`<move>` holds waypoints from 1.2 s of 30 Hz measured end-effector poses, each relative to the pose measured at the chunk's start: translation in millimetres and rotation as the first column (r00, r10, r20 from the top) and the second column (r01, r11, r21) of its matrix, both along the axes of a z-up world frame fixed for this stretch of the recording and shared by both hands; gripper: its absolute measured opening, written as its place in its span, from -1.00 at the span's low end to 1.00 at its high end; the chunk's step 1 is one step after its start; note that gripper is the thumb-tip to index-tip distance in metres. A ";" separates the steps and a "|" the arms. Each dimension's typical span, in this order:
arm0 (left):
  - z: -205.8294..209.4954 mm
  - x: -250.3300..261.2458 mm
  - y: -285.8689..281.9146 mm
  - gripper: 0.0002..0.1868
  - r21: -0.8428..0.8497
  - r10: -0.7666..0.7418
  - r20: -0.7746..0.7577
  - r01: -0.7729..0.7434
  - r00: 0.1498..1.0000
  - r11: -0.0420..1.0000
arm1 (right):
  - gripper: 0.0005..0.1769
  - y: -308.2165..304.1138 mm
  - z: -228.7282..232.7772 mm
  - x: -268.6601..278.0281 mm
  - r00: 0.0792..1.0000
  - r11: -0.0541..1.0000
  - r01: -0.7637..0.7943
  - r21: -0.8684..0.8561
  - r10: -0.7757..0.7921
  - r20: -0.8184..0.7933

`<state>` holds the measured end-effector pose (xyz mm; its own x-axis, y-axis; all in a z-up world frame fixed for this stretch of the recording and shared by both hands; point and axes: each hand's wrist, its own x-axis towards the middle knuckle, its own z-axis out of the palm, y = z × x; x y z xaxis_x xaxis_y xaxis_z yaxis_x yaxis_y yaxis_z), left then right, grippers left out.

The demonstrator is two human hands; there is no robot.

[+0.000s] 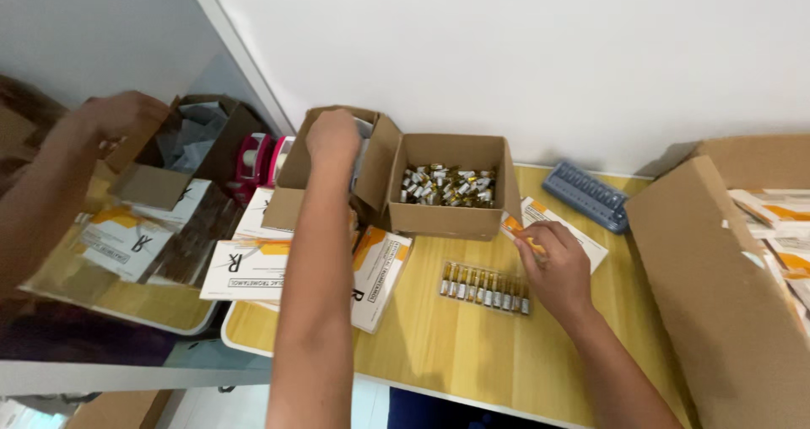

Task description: The person places small vials into a plastic blister pack, inserts the filled blister pack into a cardboard box, and then places the completed box into a larger shipping carton. The person repeats this process multiple times.

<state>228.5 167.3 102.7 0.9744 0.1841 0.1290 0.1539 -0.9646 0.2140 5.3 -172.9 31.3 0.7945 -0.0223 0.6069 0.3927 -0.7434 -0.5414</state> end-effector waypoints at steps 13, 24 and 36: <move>-78.7 77.9 67.4 -0.60 0.049 0.024 -0.457 -0.001 0.889 0.999 | -0.89 -2.1 3.0 0.7 0.995 0.993 -0.101 -0.064 0.103 0.015; 21.0 21.1 42.3 -0.75 0.235 -0.088 0.010 0.083 0.996 0.968 | -0.90 -4.6 1.5 2.3 0.995 0.992 -0.094 -0.078 0.097 0.029; 67.0 -155.1 -38.9 -0.47 -0.469 -0.396 0.385 0.546 0.834 0.694 | 0.00 -3.5 0.5 -7.9 0.721 0.725 -0.646 -0.240 0.476 -0.503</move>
<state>73.4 128.5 169.7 0.9025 -0.1810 0.3909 -0.4160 -0.6017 0.6818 -2.6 -176.4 31.9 0.7393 0.6644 0.1097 0.6279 -0.6212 -0.4689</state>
